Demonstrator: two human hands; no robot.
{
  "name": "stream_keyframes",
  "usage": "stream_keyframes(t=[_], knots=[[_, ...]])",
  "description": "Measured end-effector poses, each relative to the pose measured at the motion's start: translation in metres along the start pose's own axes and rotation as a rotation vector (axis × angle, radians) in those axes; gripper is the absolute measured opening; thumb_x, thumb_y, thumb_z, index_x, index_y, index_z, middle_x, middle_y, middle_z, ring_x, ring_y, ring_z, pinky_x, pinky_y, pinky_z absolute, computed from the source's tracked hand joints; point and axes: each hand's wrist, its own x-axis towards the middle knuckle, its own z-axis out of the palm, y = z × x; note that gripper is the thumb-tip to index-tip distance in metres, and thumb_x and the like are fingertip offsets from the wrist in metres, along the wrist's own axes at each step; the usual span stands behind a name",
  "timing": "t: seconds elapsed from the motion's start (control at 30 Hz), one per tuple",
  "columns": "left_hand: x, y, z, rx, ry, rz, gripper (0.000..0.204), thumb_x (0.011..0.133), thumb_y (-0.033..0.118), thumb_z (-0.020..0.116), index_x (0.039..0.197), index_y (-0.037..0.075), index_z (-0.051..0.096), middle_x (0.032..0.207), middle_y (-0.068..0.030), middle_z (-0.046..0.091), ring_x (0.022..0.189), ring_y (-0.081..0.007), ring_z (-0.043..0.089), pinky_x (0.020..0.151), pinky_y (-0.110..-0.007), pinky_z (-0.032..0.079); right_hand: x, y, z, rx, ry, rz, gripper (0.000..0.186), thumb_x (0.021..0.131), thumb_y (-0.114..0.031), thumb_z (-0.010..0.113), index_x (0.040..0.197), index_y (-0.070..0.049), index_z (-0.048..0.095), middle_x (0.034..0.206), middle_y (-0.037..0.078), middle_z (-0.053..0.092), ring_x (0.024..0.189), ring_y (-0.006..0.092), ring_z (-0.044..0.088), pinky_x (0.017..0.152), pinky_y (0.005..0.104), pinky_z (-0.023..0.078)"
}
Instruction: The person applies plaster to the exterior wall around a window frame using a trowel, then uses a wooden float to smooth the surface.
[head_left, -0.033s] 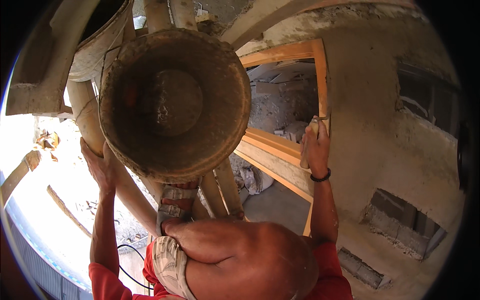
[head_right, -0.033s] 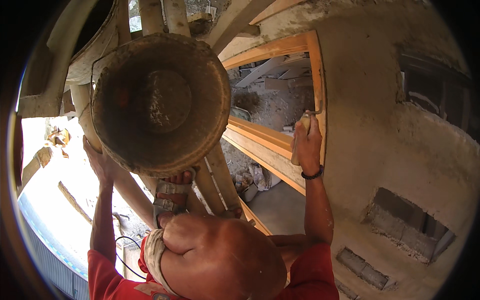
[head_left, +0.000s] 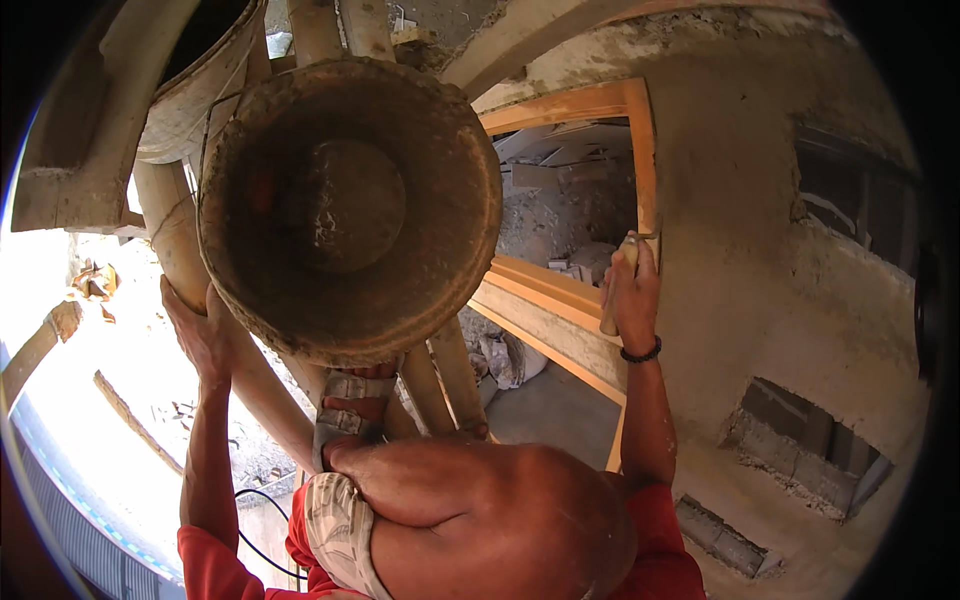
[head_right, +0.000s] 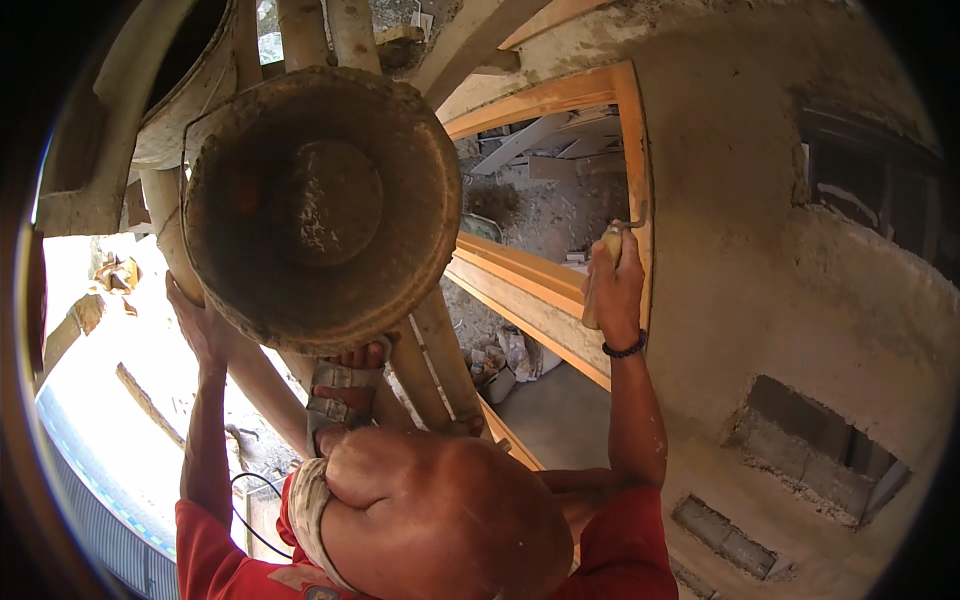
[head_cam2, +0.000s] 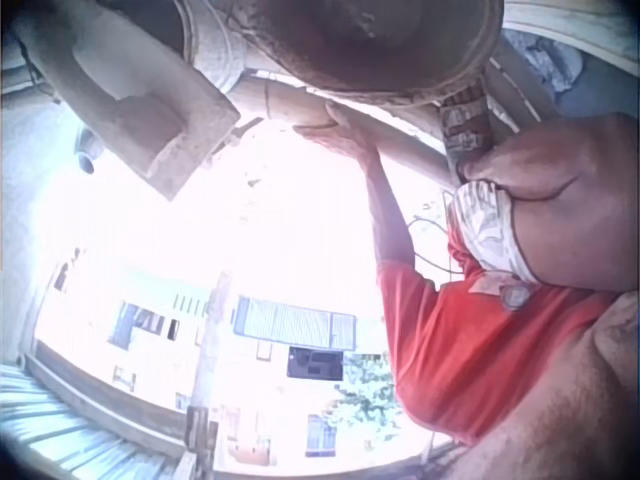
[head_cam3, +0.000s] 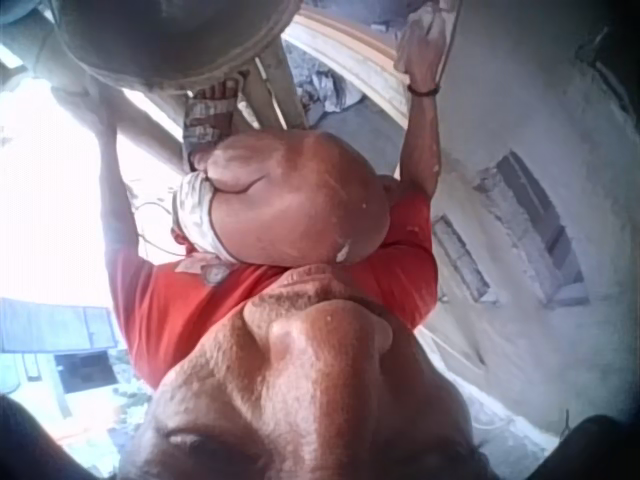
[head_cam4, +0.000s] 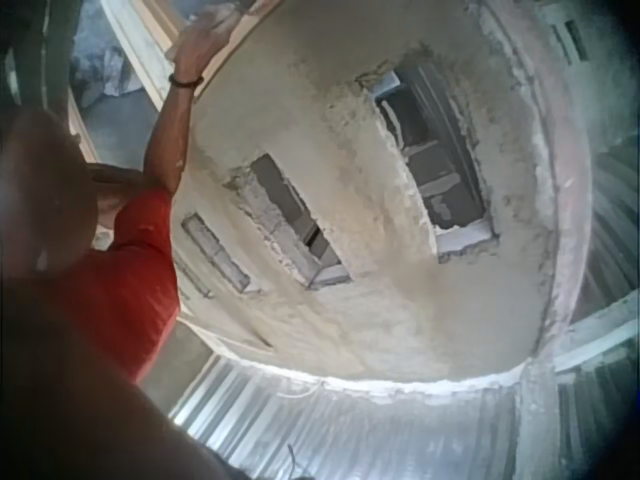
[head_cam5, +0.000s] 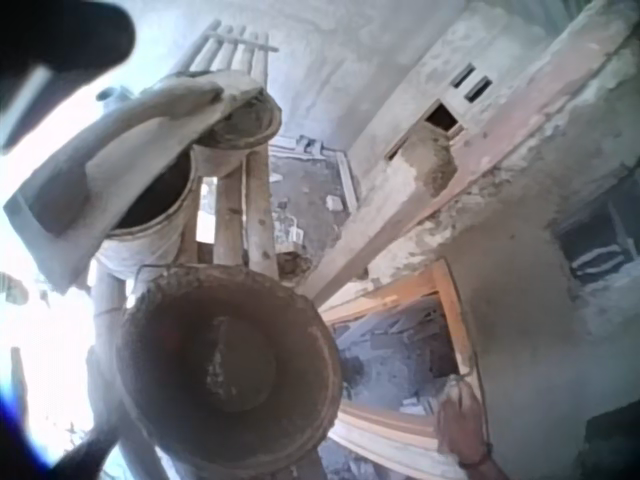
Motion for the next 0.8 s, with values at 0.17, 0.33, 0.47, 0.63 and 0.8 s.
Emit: stream_keyframes(t=[0.17, 0.33, 0.47, 0.63, 0.8], knots=[[-0.001, 0.006, -0.003, -0.017, -0.015, -0.014, 0.078, 0.091, 0.037, 0.063, 0.148, 0.001, 0.024, 0.145, -0.0271, 0.038, 0.13, -0.0435, 0.042, 0.108, -0.047, 0.035, 0.01, -0.006, 0.001, -0.032, -0.001, 0.008, 0.041, 0.098, -0.017, 0.053, 0.134, 0.0, 0.044, 0.075, 0.003, 0.053, 0.058, 0.0098, 0.053, 0.046, 0.0264, 0.046], [-0.001, 0.003, -0.002, -0.025, -0.016, -0.012, 0.079, 0.091, 0.037, 0.063, 0.148, 0.001, 0.024, 0.145, -0.027, 0.038, 0.131, -0.0433, 0.042, 0.108, -0.047, 0.035, 0.017, -0.002, 0.005, -0.04, 0.024, 0.008, 0.04, 0.098, -0.017, 0.053, 0.133, 0.0, 0.045, 0.075, 0.004, 0.053, 0.057, 0.0103, 0.053, 0.045, 0.0271, 0.047], [-0.001, 0.003, -0.002, -0.016, -0.017, -0.01, 0.079, 0.091, 0.038, 0.063, 0.149, 0.001, 0.023, 0.146, -0.0266, 0.037, 0.131, -0.0432, 0.041, 0.108, -0.047, 0.034, 0.017, -0.003, 0.007, -0.069, 0.033, -0.007, 0.039, 0.098, -0.017, 0.053, 0.132, -0.001, 0.045, 0.076, 0.004, 0.054, 0.057, 0.0105, 0.053, 0.046, 0.0273, 0.048], [-0.001, 0.003, -0.001, -0.006, -0.016, -0.012, 0.079, 0.091, 0.037, 0.063, 0.149, 0.001, 0.023, 0.146, -0.0265, 0.037, 0.131, -0.0433, 0.041, 0.109, -0.047, 0.034, 0.022, -0.007, 0.007, -0.091, 0.049, 0.016, 0.039, 0.098, -0.019, 0.053, 0.132, -0.001, 0.046, 0.075, 0.004, 0.053, 0.057, 0.0103, 0.052, 0.045, 0.0274, 0.047], [0.0, 0.007, -0.002, -0.02, -0.009, -0.018, 0.078, 0.091, 0.036, 0.063, 0.148, 0.001, 0.023, 0.146, -0.0264, 0.037, 0.131, -0.0432, 0.041, 0.109, -0.047, 0.034, 0.035, -0.035, -0.004, -0.055, -0.068, 0.092, 0.04, 0.098, -0.022, 0.052, 0.132, -0.001, 0.047, 0.072, 0.003, 0.052, 0.057, 0.0094, 0.051, 0.044, 0.0261, 0.044]])
